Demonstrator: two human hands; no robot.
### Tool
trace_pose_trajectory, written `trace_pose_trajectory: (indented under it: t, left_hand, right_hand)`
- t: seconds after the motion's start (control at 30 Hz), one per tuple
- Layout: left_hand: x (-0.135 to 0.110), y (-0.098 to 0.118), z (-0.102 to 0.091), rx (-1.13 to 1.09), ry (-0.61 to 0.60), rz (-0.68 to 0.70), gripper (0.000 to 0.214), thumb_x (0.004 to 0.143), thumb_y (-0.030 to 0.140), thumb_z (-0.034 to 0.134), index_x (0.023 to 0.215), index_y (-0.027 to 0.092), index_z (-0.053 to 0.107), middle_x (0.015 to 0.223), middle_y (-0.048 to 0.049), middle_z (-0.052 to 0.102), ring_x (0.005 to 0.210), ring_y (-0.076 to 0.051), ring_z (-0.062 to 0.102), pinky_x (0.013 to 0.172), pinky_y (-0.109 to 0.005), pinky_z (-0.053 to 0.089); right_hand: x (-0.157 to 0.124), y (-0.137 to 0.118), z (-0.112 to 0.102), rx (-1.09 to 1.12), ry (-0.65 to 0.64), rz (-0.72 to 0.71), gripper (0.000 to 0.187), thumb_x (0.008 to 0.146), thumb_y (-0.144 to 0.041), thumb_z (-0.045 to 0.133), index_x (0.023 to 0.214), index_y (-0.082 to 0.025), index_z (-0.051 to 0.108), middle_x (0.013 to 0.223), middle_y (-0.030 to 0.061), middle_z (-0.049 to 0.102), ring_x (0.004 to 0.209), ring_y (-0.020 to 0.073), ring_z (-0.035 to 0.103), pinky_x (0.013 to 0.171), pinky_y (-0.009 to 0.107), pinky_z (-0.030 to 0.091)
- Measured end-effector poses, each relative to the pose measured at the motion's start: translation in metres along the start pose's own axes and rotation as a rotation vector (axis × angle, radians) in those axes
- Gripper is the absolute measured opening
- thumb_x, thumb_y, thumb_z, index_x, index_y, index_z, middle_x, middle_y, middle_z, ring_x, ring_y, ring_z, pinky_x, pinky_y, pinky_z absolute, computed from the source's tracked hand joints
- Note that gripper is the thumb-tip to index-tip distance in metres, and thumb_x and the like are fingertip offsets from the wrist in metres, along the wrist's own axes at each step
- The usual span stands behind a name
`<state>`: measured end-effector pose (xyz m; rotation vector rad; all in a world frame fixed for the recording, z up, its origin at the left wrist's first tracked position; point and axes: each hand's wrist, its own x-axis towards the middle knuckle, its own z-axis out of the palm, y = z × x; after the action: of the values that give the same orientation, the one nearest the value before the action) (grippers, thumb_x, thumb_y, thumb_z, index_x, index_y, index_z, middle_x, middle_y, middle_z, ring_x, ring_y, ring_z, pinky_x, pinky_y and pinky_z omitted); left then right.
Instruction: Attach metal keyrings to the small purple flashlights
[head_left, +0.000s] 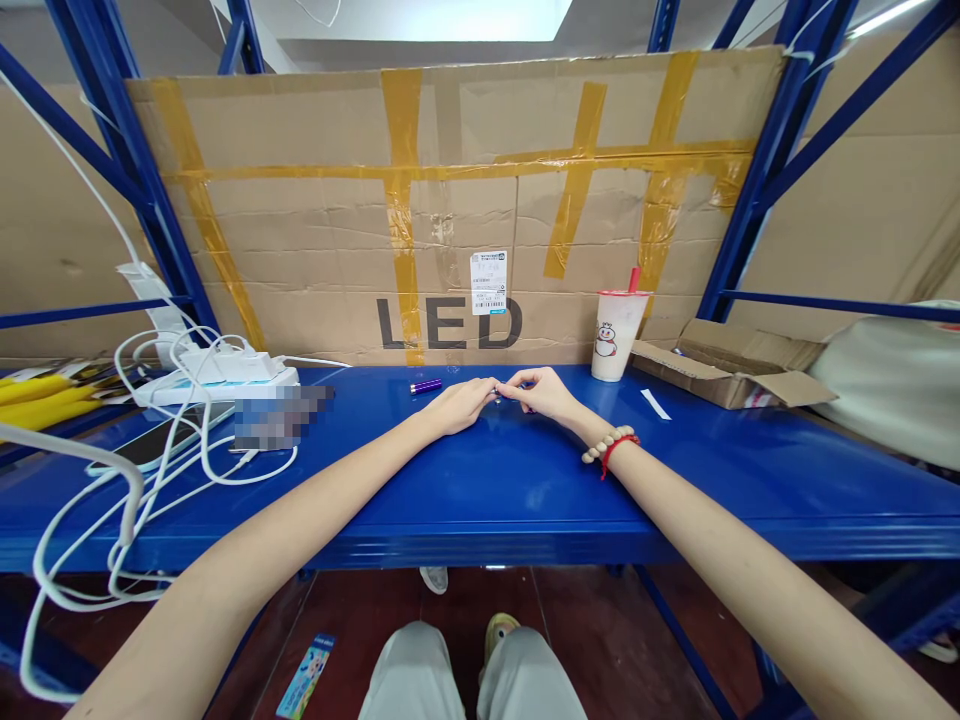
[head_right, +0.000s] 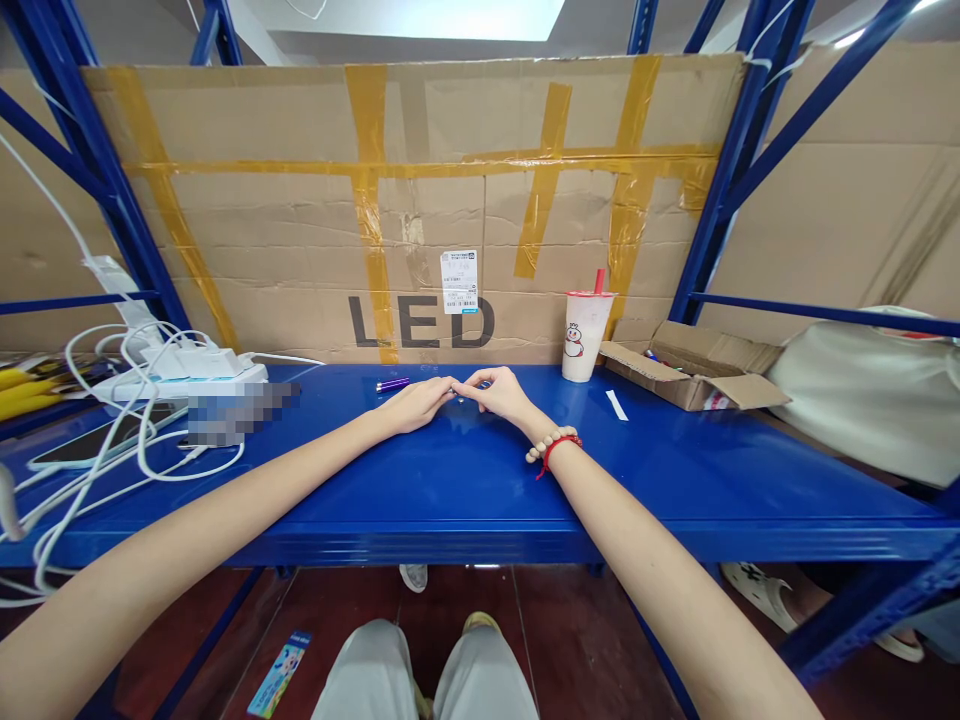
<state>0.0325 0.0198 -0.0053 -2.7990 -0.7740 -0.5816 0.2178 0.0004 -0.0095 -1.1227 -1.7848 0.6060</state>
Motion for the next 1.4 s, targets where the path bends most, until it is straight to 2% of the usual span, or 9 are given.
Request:
trace_pose_trajectory:
  t: [0.27,0.57,1.03,1.4]
  left_hand:
    - [-0.001,-0.001,-0.002,-0.036,-0.051,-0.04,0.024,0.095,0.029,0.023,0.107,0.021,0.041,0.113,-0.0042,0.057,0.1,-0.018,0.057,0.077,-0.027,0.046]
    - [-0.003,0.004,-0.006,-0.044,-0.063,-0.085,0.026,0.095,0.032,0.021,0.106,0.021,0.041,0.11,-0.0044,0.059,0.095,-0.019,0.06,0.072,-0.027,0.047]
    - [-0.002,0.004,-0.006,0.03,-0.093,-0.109,0.026,0.095,0.032,0.021,0.106,0.021,0.041,0.108,-0.0048,0.061,0.092,-0.02,0.061,0.068,-0.028,0.047]
    - [-0.002,0.005,-0.008,0.012,-0.111,-0.121,0.026,0.094,0.031,0.022,0.107,0.021,0.042,0.108,-0.0064,0.062,0.092,-0.021,0.061,0.068,-0.029,0.048]
  right_hand:
    - [-0.003,-0.008,0.0,-0.01,-0.01,0.033,0.048,0.06,-0.058,0.065,0.07,-0.011,0.065,0.04,-0.0024,0.048,0.036,0.0055,0.038,0.039,0.02,0.029]
    - [-0.003,-0.009,-0.002,-0.007,-0.048,0.075,0.049,0.062,-0.06,0.063,0.072,-0.012,0.065,0.04,-0.0027,0.047,0.036,0.0057,0.038,0.037,0.019,0.027]
    - [-0.004,-0.01,-0.001,-0.068,-0.053,0.054,0.048,0.064,-0.059,0.06,0.071,-0.012,0.065,0.039,-0.0027,0.048,0.035,0.0051,0.038,0.037,0.018,0.027]
    - [-0.003,-0.008,-0.001,-0.073,-0.066,0.03,0.048,0.063,-0.061,0.06,0.062,-0.013,0.062,0.038,-0.0026,0.048,0.035,0.0061,0.04,0.038,0.02,0.03]
